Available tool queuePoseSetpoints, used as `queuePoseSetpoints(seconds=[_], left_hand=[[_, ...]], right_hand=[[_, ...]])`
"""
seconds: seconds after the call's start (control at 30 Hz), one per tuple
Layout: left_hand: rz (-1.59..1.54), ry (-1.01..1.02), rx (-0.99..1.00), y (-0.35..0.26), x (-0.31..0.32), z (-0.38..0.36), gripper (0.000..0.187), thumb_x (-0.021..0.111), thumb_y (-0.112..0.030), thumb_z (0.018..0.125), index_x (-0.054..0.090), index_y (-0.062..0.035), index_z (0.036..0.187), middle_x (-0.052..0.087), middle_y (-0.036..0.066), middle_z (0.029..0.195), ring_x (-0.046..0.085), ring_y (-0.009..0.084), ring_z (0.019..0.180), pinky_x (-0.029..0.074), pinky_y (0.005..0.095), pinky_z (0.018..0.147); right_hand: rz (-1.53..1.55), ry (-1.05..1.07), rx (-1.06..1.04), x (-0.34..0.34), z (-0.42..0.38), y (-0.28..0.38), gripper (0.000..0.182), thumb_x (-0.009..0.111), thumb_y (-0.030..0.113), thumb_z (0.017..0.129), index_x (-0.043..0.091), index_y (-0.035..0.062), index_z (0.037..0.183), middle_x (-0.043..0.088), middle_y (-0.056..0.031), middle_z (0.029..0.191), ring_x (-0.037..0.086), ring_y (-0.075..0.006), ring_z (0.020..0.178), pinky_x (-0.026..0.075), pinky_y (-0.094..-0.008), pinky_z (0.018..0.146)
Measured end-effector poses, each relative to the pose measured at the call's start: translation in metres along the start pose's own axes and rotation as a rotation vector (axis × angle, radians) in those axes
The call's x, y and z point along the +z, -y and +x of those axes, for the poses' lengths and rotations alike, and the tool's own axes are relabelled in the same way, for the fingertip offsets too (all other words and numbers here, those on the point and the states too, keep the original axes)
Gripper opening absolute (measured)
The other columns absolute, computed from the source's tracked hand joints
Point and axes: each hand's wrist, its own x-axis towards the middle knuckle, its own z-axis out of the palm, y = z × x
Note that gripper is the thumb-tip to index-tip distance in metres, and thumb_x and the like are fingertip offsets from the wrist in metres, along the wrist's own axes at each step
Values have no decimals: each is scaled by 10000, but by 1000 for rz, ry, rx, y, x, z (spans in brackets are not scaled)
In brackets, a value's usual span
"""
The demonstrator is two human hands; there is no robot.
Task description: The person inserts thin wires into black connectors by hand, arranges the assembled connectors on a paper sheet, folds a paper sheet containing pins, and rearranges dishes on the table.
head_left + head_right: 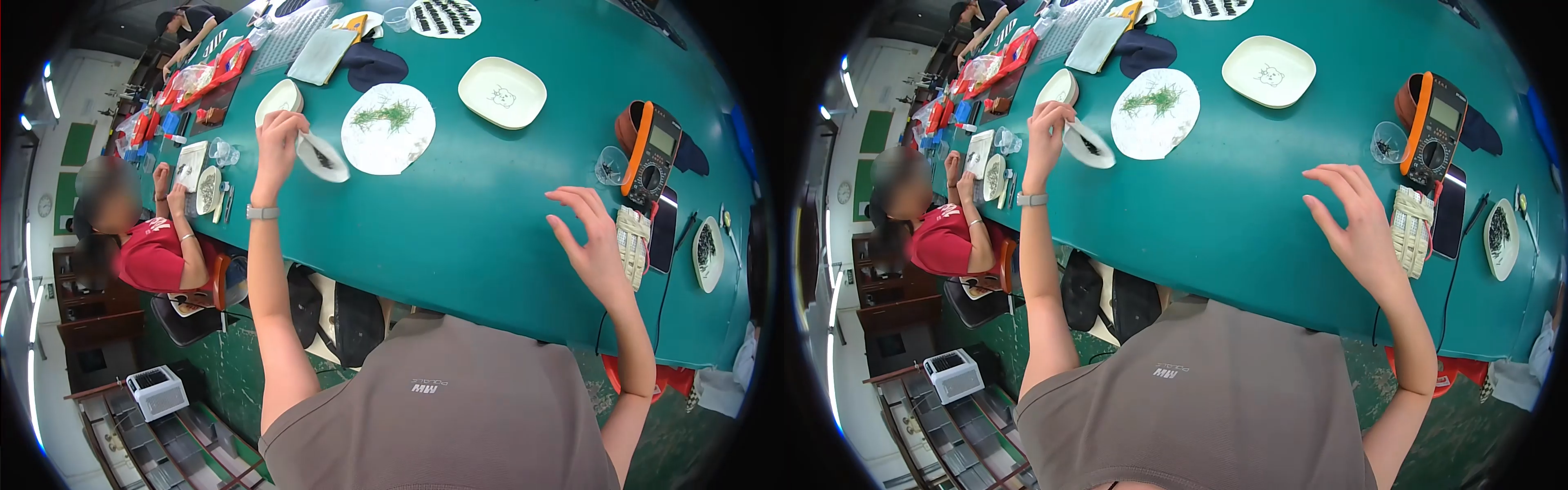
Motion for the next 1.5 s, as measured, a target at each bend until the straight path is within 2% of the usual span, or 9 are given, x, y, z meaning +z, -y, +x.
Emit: queuePoseSetpoints(seconds=[0.33,0.53,0.67,0.9,1.03,1.13,1.23,1.33,1.5], left_hand=[[-211,142,-139,46,30,4,163,584,48,844,696,-61,796,734,67,1083,608,278,1121,447,379,1028],[-342,-135,-247,61,56,-35,374,587,-14,918,599,2,1292,662,138,1213,607,244,1117,442,357,1024],[-429,-128,-544,30,50,-49,372,601,-199,998,573,-26,1326,644,74,1248,602,190,1058,487,318,882],[-8,-171,-407,35,63,-62,275,623,-227,974,668,-40,1171,691,135,1128,583,327,1110,458,426,956],[57,-161,-348,29,74,-56,272,623,-246,976,701,-40,1135,685,153,1132,568,319,1142,436,434,987],[-23,-154,-236,5,70,-40,298,642,-190,962,661,-26,1209,667,154,1179,576,328,1147,454,426,971],[-373,-163,-179,-14,78,-25,295,643,-80,938,639,6,1220,677,147,1169,582,345,1166,442,423,1013],[-315,-41,-23,-43,72,-17,333,610,-84,964,613,5,1285,675,126,1211,594,298,1148,437,399,1006],[-261,-127,94,-101,78,-11,175,581,-12,940,658,-7,1097,692,132,1066,618,330,1035,460,427,923]], right_hand=[[82,-82,60,-5,-14,-8,256,679,93,908,650,34,1156,651,-100,1134,616,-220,968,476,-328,782],[71,-256,96,-20,-31,-23,222,671,57,907,666,38,1128,671,-102,1088,627,-219,935,474,-314,761],[28,-512,136,-34,-58,-37,185,669,21,898,672,23,1084,694,-88,1000,646,-221,868,478,-315,718],[-332,-894,219,-35,-147,-56,147,619,-1,930,676,15,1065,665,-83,878,616,-216,784,459,-306,665],[-217,-1117,517,-11,-188,-89,137,567,65,1004,668,1,1071,637,-25,840,533,-99,729,419,-261,635],[53,-1412,423,-16,-195,-111,171,552,110,1030,669,-6,1076,605,3,821,514,-77,712,412,-246,624],[24,-1386,541,-21,-191,-110,205,527,137,1055,646,-20,1110,538,22,761,484,-57,680,409,-221,637],[101,-1401,574,-21,-194,-115,203,532,147,1055,651,-10,1106,517,27,727,459,-42,661,382,-207,613],[147,-1418,573,-22,-192,-109,204,533,159,1058,656,4,1109,502,31,715,430,-25,647,350,-200,581]])
